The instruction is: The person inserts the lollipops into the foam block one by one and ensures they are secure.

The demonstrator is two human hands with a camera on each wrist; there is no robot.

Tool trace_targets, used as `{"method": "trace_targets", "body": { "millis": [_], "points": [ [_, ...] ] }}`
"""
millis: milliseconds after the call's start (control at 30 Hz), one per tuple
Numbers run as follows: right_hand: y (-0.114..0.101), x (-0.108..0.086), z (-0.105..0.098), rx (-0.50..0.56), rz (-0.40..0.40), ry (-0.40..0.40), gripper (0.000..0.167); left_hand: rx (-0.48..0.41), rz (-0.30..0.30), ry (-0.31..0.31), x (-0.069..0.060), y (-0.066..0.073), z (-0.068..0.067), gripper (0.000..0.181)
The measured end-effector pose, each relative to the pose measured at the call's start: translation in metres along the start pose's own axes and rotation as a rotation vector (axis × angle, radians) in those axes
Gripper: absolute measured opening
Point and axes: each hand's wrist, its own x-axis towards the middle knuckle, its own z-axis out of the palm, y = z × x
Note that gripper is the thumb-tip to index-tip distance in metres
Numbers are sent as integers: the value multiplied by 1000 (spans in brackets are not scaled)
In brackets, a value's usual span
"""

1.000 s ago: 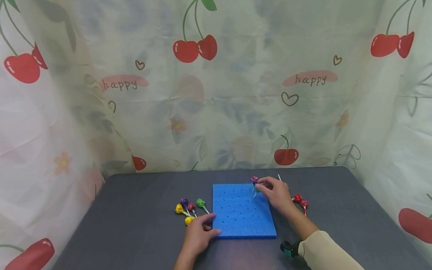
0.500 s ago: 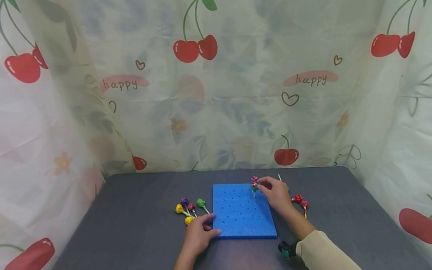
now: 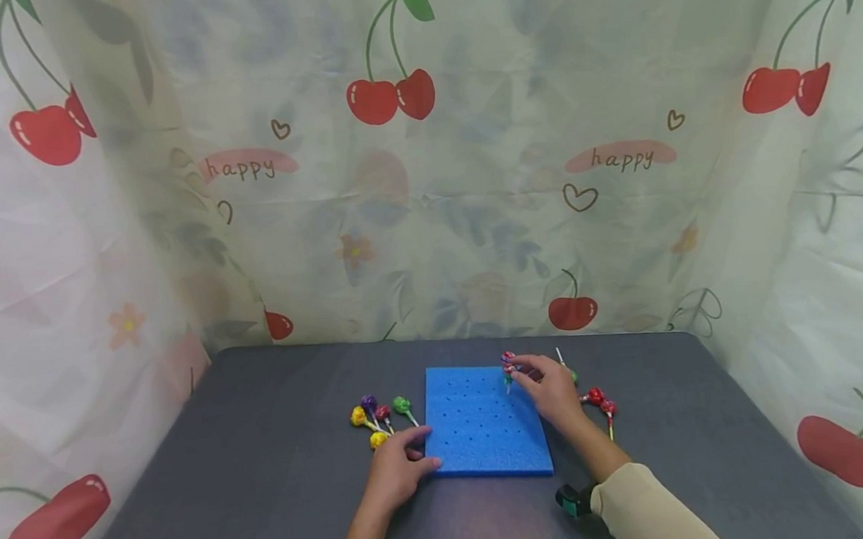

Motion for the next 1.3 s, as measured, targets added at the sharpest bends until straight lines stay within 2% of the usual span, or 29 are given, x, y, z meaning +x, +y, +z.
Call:
{"method": "trace_targets", "body": {
  "millis": [367, 800, 1067, 1300],
  "points": [
    [2, -4, -4, -2, -11, 23, 20, 4, -12, 1, 0, 0, 1, 48],
    [3, -4, -12, 11, -32, 18, 26, 11, 2, 12, 1, 0, 2, 47],
    [8, -9, -25, 26, -31, 66, 26, 40, 9, 21, 1, 3, 4, 46],
    [21, -12, -31, -5, -37, 106, 28, 23, 2, 19, 0, 4, 4, 47]
  ]
}}
